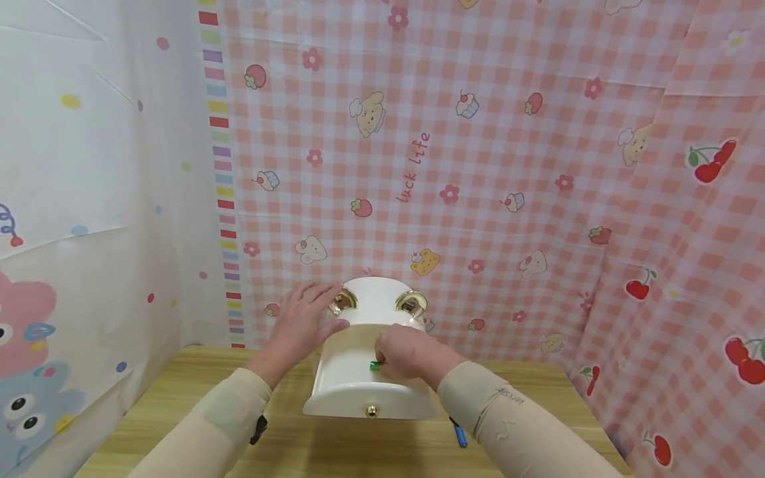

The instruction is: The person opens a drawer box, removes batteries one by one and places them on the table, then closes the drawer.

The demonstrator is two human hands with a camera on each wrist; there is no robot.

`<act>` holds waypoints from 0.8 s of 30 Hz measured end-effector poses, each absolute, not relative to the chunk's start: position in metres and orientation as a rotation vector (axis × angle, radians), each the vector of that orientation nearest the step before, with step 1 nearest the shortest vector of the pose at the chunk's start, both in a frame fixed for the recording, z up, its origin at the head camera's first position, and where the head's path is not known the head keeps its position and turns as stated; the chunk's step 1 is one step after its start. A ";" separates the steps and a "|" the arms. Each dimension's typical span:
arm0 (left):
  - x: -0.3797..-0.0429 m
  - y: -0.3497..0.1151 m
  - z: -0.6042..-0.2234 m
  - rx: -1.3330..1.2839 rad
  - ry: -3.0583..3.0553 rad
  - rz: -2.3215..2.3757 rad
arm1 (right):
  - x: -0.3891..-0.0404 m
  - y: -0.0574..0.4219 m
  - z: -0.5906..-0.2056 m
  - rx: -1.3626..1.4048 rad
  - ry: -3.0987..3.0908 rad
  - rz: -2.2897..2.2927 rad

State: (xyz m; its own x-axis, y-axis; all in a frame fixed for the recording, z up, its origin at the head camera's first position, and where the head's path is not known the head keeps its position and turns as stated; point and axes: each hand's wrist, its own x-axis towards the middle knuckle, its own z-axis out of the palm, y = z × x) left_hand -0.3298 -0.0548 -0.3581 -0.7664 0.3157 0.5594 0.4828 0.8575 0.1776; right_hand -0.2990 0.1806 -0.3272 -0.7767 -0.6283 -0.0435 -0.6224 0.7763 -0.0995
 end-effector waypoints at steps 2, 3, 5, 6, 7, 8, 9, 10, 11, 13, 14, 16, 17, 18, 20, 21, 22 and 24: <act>-0.329 -0.055 -0.358 -0.588 -2.503 -0.435 | -0.300 0.181 -0.330 -1.076 2.903 -0.128; -0.329 -0.055 -0.358 -0.590 -2.504 -0.435 | -0.301 0.181 -0.331 -1.104 2.910 -0.133; -0.329 -0.055 -0.358 -0.594 -2.504 -0.436 | -0.301 0.181 -0.333 -1.143 2.921 -0.145; -0.329 -0.055 -0.357 -0.597 -2.503 -0.439 | -0.301 0.180 -0.335 -1.158 2.928 -0.144; -0.329 -0.055 -0.357 -0.600 -2.502 -0.440 | -0.301 0.180 -0.335 -1.162 2.937 -0.144; -0.329 -0.055 -0.357 -0.603 -2.500 -0.442 | -0.301 0.180 -0.336 -1.159 2.945 -0.144; -0.329 -0.056 -0.357 -0.606 -2.499 -0.446 | -0.300 0.180 -0.337 -1.158 2.953 -0.146; -0.328 -0.056 -0.357 -0.609 -2.496 -0.452 | -0.300 0.179 -0.338 -1.150 2.961 -0.147; -0.328 -0.056 -0.357 -0.613 -2.495 -0.457 | -0.300 0.179 -0.338 -1.136 2.969 -0.147; -0.328 -0.056 -0.357 -0.616 -2.491 -0.459 | -0.299 0.179 -0.339 -1.110 2.977 -0.151; -0.328 -0.056 -0.357 -0.618 -2.490 -0.460 | -0.299 0.178 -0.340 -1.112 2.978 -0.156; -0.328 -0.056 -0.357 -0.621 -2.486 -0.462 | -0.298 0.178 -0.340 -1.123 2.980 -0.160; -0.328 -0.056 -0.357 -0.622 -2.484 -0.461 | -0.297 0.178 -0.341 -1.136 2.980 -0.158; -0.328 -0.056 -0.357 -0.623 -2.482 -0.459 | -0.297 0.178 -0.341 -1.156 2.978 -0.157; -0.328 -0.056 -0.357 -0.626 -2.477 -0.458 | -0.297 0.179 -0.341 -1.230 2.975 -0.151; -0.328 -0.056 -0.357 -0.627 -2.473 -0.460 | -0.297 0.180 -0.342 -1.261 2.973 -0.146; -0.328 -0.056 -0.357 -0.627 -2.470 -0.458 | -0.298 0.181 -0.342 -1.290 2.970 -0.141; -0.328 -0.056 -0.358 -0.629 -2.468 -0.461 | -0.298 0.182 -0.342 -1.343 2.957 -0.135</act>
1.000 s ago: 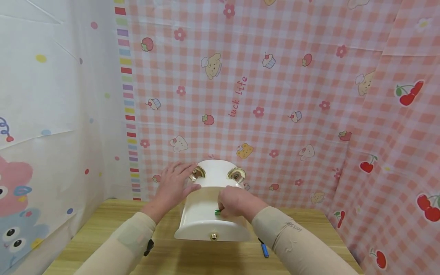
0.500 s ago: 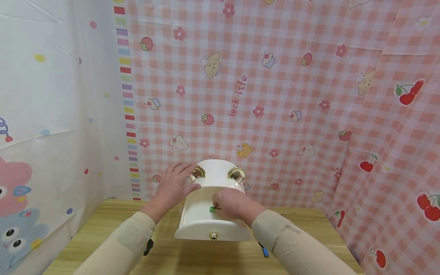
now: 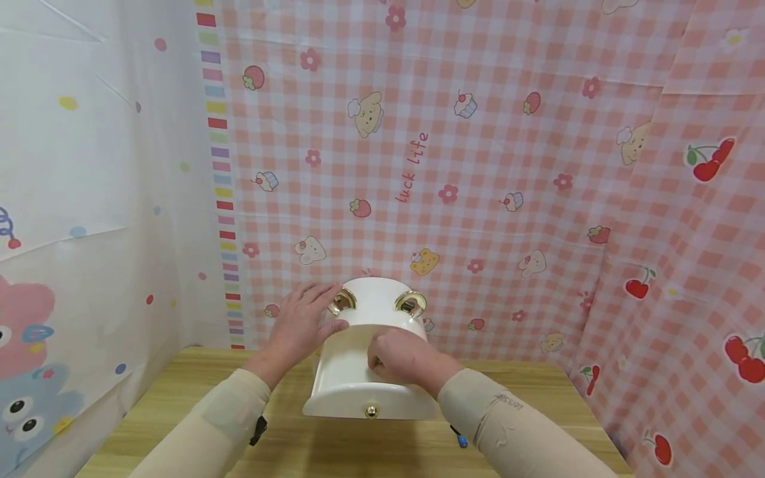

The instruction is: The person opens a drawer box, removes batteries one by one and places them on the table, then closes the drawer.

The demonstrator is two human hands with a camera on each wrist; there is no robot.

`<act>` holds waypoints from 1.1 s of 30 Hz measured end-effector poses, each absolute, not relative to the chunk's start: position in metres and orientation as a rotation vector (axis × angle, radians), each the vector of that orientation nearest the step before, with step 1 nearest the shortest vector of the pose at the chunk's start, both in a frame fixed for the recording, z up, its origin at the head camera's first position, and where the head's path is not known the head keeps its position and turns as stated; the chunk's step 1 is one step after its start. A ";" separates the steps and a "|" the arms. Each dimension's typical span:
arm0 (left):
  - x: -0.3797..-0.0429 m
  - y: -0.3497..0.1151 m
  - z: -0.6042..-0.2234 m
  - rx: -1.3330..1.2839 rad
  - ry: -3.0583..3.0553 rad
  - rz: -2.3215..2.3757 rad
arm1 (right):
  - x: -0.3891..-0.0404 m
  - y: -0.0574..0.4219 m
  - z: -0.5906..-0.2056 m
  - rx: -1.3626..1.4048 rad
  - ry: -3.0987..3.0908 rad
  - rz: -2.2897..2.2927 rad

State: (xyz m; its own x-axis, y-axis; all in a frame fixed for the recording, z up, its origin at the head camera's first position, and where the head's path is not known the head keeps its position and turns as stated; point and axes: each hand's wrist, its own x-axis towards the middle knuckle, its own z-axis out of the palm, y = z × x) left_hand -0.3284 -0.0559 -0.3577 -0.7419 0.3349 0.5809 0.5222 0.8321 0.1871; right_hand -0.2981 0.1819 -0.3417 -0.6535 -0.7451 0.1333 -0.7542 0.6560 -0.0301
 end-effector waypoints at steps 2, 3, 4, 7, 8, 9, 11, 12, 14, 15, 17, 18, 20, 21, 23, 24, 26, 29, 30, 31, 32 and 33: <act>-0.329 -0.056 -0.358 -0.628 -2.466 -0.463 | -0.299 0.184 -0.341 1.289 -2.746 0.129; -0.329 -0.056 -0.358 -0.629 -2.464 -0.464 | -0.299 0.185 -0.340 1.303 -2.754 0.133; -0.329 -0.056 -0.358 -0.629 -2.464 -0.465 | -0.300 0.186 -0.339 1.318 -2.768 0.140; -0.330 -0.057 -0.359 -0.632 -2.457 -0.468 | -0.301 0.188 -0.337 1.373 -2.802 0.175; -0.330 -0.057 -0.360 -0.634 -2.455 -0.471 | -0.301 0.189 -0.336 1.381 -2.820 0.191; -0.330 -0.057 -0.360 -0.634 -2.454 -0.472 | -0.301 0.190 -0.335 1.377 -2.839 0.207; -0.329 -0.057 -0.359 -0.634 -2.454 -0.476 | -0.300 0.191 -0.334 1.361 -2.864 0.235; -0.329 -0.057 -0.359 -0.634 -2.454 -0.478 | -0.300 0.192 -0.333 1.337 -2.884 0.256; -0.329 -0.057 -0.359 -0.634 -2.453 -0.481 | -0.298 0.192 -0.332 1.279 -2.918 0.282; -0.329 -0.057 -0.359 -0.634 -2.452 -0.479 | -0.298 0.192 -0.332 1.239 -2.939 0.295; -0.329 -0.057 -0.358 -0.634 -2.453 -0.476 | -0.296 0.192 -0.331 1.153 -2.980 0.313; -0.329 -0.056 -0.358 -0.635 -2.454 -0.474 | -0.295 0.192 -0.331 1.107 -2.999 0.318; -0.328 -0.056 -0.357 -0.636 -2.455 -0.471 | -0.293 0.191 -0.331 1.023 -3.033 0.321; -0.328 -0.056 -0.357 -0.636 -2.455 -0.471 | -0.293 0.191 -0.331 0.991 -3.044 0.317; -0.328 -0.056 -0.357 -0.637 -2.457 -0.474 | -0.291 0.191 -0.331 0.946 -3.060 0.312; -0.328 -0.056 -0.357 -0.637 -2.456 -0.474 | -0.291 0.190 -0.331 0.933 -3.066 0.314; -0.327 -0.056 -0.356 -0.637 -2.456 -0.475 | -0.291 0.190 -0.331 0.909 -3.078 0.314; -0.328 -0.056 -0.357 -0.636 -2.455 -0.471 | -0.291 0.190 -0.331 0.902 -3.074 0.304; -0.328 -0.056 -0.357 -0.634 -2.456 -0.468 | -0.290 0.190 -0.331 0.903 -3.071 0.296; -0.328 -0.056 -0.357 -0.631 -2.459 -0.466 | -0.290 0.190 -0.331 0.908 -3.065 0.286; -0.328 -0.056 -0.357 -0.627 -2.461 -0.462 | -0.290 0.191 -0.331 0.912 -3.058 0.276; -0.328 -0.056 -0.356 -0.624 -2.464 -0.459 | -0.289 0.192 -0.330 0.916 -3.050 0.264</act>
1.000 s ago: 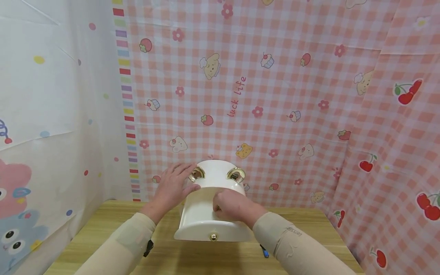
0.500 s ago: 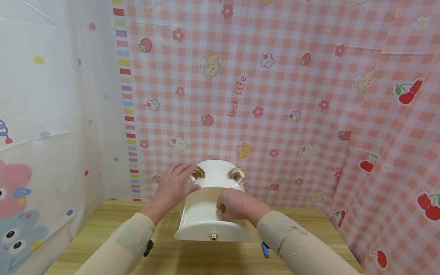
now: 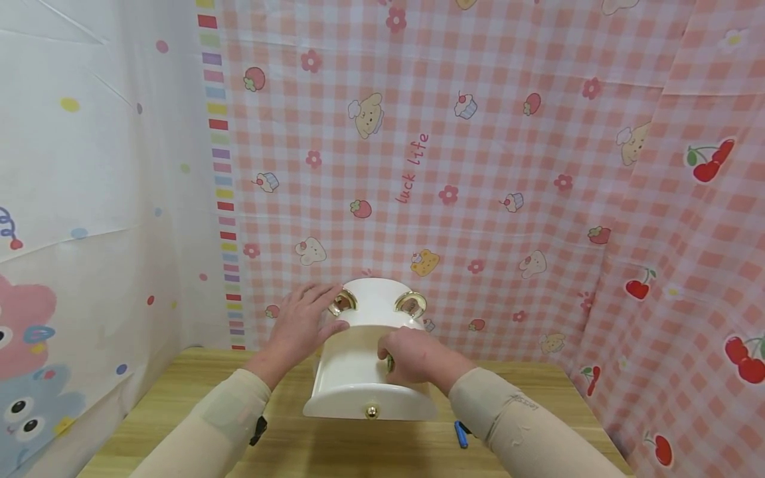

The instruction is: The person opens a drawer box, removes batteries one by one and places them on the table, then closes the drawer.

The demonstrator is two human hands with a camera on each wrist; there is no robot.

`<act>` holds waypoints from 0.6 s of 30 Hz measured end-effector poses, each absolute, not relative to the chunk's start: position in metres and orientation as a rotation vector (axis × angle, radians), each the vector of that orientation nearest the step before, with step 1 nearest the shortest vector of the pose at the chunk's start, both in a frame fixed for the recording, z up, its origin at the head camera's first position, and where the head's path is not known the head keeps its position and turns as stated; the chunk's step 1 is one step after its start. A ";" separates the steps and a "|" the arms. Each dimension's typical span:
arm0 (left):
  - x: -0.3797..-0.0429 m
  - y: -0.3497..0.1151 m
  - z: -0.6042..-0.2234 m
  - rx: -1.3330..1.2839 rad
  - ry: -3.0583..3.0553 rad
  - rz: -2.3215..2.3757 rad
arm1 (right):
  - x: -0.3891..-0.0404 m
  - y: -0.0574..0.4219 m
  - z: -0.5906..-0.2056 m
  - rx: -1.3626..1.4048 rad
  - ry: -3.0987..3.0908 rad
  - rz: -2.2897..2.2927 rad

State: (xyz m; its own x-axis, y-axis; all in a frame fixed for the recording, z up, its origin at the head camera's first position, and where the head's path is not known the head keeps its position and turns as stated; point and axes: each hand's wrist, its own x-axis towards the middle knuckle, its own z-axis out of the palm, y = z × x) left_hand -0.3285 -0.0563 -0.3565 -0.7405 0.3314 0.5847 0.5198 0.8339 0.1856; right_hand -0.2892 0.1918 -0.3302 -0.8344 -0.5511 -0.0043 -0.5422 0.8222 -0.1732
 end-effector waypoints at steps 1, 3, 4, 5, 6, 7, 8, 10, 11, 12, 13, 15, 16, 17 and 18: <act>-0.328 -0.056 -0.356 -0.620 -2.469 -0.458 | -0.289 0.193 -0.330 -0.889 2.952 -0.245; -0.328 -0.056 -0.356 -0.615 -2.478 -0.455 | -0.287 0.195 -0.328 -0.891 2.961 -0.234; -0.328 -0.056 -0.355 -0.613 -2.482 -0.453 | -0.286 0.197 -0.327 -0.889 2.965 -0.229; -0.328 -0.056 -0.355 -0.613 -2.485 -0.453 | -0.286 0.198 -0.326 -0.886 2.970 -0.226; -0.327 -0.056 -0.355 -0.612 -2.488 -0.456 | -0.285 0.200 -0.325 -0.886 2.974 -0.222; -0.327 -0.056 -0.355 -0.611 -2.490 -0.457 | -0.284 0.201 -0.324 -0.886 2.977 -0.222; -0.327 -0.056 -0.355 -0.610 -2.493 -0.456 | -0.283 0.203 -0.323 -0.887 2.982 -0.219; -0.327 -0.055 -0.355 -0.608 -2.499 -0.455 | -0.282 0.207 -0.321 -0.897 2.992 -0.211; -0.327 -0.055 -0.355 -0.608 -2.500 -0.454 | -0.282 0.209 -0.320 -0.905 2.997 -0.210; -0.327 -0.055 -0.355 -0.607 -2.502 -0.453 | -0.281 0.211 -0.319 -0.914 2.999 -0.213; -0.327 -0.055 -0.355 -0.607 -2.504 -0.452 | -0.281 0.213 -0.318 -0.923 3.001 -0.216; -0.327 -0.055 -0.355 -0.606 -2.505 -0.448 | -0.281 0.216 -0.316 -0.947 3.013 -0.218; -0.327 -0.055 -0.355 -0.606 -2.504 -0.448 | -0.280 0.218 -0.315 -0.953 3.014 -0.224; -0.327 -0.055 -0.355 -0.606 -2.503 -0.448 | -0.280 0.220 -0.313 -0.965 3.018 -0.229; -0.327 -0.055 -0.355 -0.605 -2.502 -0.447 | -0.279 0.221 -0.312 -0.977 3.020 -0.237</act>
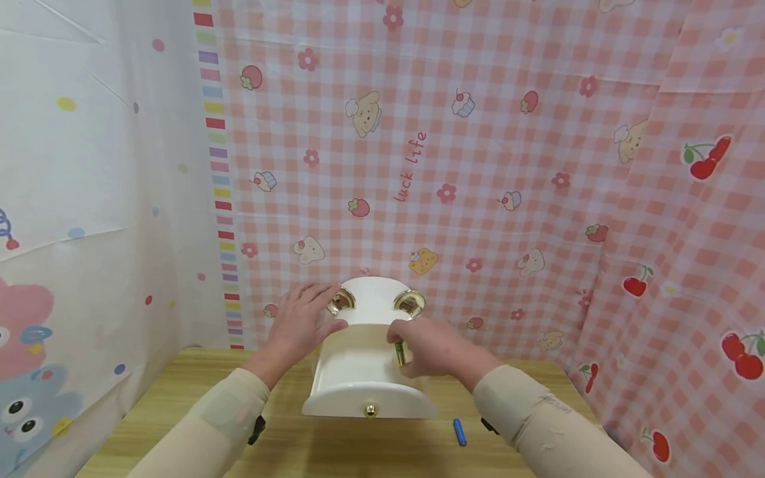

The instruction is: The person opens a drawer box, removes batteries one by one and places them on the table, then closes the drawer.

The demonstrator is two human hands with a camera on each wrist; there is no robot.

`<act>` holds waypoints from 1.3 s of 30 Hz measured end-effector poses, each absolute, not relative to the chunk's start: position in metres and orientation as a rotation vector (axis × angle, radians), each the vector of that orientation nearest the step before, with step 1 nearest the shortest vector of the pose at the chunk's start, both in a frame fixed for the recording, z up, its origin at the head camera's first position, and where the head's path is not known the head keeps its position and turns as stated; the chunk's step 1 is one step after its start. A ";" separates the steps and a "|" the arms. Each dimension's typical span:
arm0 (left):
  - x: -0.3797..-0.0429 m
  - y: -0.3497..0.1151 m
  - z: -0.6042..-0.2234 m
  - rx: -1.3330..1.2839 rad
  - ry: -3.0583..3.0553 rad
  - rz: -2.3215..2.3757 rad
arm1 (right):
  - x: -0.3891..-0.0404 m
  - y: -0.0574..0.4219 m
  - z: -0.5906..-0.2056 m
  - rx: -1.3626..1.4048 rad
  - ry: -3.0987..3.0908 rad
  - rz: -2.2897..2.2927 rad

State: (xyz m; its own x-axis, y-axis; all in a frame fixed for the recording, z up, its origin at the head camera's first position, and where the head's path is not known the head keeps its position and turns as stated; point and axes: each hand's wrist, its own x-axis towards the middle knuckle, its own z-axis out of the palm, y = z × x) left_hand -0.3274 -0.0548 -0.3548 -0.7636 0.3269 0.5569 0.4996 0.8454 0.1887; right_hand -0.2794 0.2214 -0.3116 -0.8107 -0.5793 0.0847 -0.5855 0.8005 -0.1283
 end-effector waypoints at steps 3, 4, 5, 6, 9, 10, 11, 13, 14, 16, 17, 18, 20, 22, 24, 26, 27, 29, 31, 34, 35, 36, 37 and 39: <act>-0.328 -0.055 -0.355 -0.603 -2.498 -0.442 | -0.278 0.226 -0.307 0.946 -2.915 0.220; -0.328 -0.055 -0.355 -0.604 -2.495 -0.440 | -0.278 0.227 -0.305 0.940 -2.908 0.222; -0.328 -0.056 -0.355 -0.603 -2.493 -0.440 | -0.278 0.228 -0.304 0.930 -2.902 0.229; -0.328 -0.056 -0.355 -0.602 -2.492 -0.436 | -0.278 0.230 -0.302 0.919 -2.894 0.229; -0.328 -0.056 -0.354 -0.598 -2.492 -0.432 | -0.277 0.234 -0.299 0.862 -2.886 0.246; -0.328 -0.057 -0.354 -0.598 -2.494 -0.431 | -0.277 0.236 -0.299 0.846 -2.881 0.247; -0.328 -0.057 -0.354 -0.597 -2.495 -0.429 | -0.277 0.237 -0.299 0.827 -2.879 0.255; -0.328 -0.057 -0.355 -0.595 -2.497 -0.421 | -0.278 0.240 -0.298 0.793 -2.871 0.261; -0.328 -0.057 -0.355 -0.594 -2.497 -0.417 | -0.278 0.242 -0.298 0.781 -2.866 0.260; -0.328 -0.057 -0.355 -0.597 -2.495 -0.414 | -0.279 0.245 -0.298 0.761 -2.857 0.277; -0.328 -0.057 -0.355 -0.598 -2.494 -0.413 | -0.279 0.246 -0.298 0.749 -2.856 0.289; -0.328 -0.057 -0.355 -0.599 -2.494 -0.412 | -0.279 0.248 -0.297 0.743 -2.850 0.293; -0.327 -0.057 -0.354 -0.604 -2.491 -0.415 | -0.280 0.252 -0.297 0.734 -2.841 0.313; -0.326 -0.056 -0.353 -0.609 -2.486 -0.422 | -0.281 0.256 -0.296 0.722 -2.827 0.328; -0.326 -0.056 -0.353 -0.606 -2.491 -0.412 | -0.282 0.260 -0.296 0.722 -2.807 0.338; -0.326 -0.056 -0.353 -0.604 -2.494 -0.405 | -0.284 0.265 -0.296 0.714 -2.787 0.342; -0.326 -0.056 -0.353 -0.602 -2.499 -0.403 | -0.285 0.268 -0.296 0.705 -2.782 0.342; -0.327 -0.056 -0.353 -0.599 -2.510 -0.400 | -0.286 0.274 -0.296 0.686 -2.778 0.348; -0.327 -0.056 -0.354 -0.602 -2.512 -0.407 | -0.286 0.281 -0.296 0.654 -2.783 0.367; -0.327 -0.056 -0.354 -0.604 -2.515 -0.409 | -0.286 0.291 -0.296 0.615 -2.801 0.450; -0.327 -0.057 -0.354 -0.605 -2.515 -0.410 | -0.286 0.295 -0.297 0.606 -2.802 0.477; -0.327 -0.057 -0.354 -0.605 -2.515 -0.408 | -0.286 0.298 -0.297 0.598 -2.805 0.503; -0.327 -0.057 -0.354 -0.604 -2.516 -0.408 | -0.287 0.301 -0.298 0.595 -2.807 0.516; -0.327 -0.057 -0.354 -0.604 -2.519 -0.407 | -0.288 0.308 -0.300 0.584 -2.806 0.503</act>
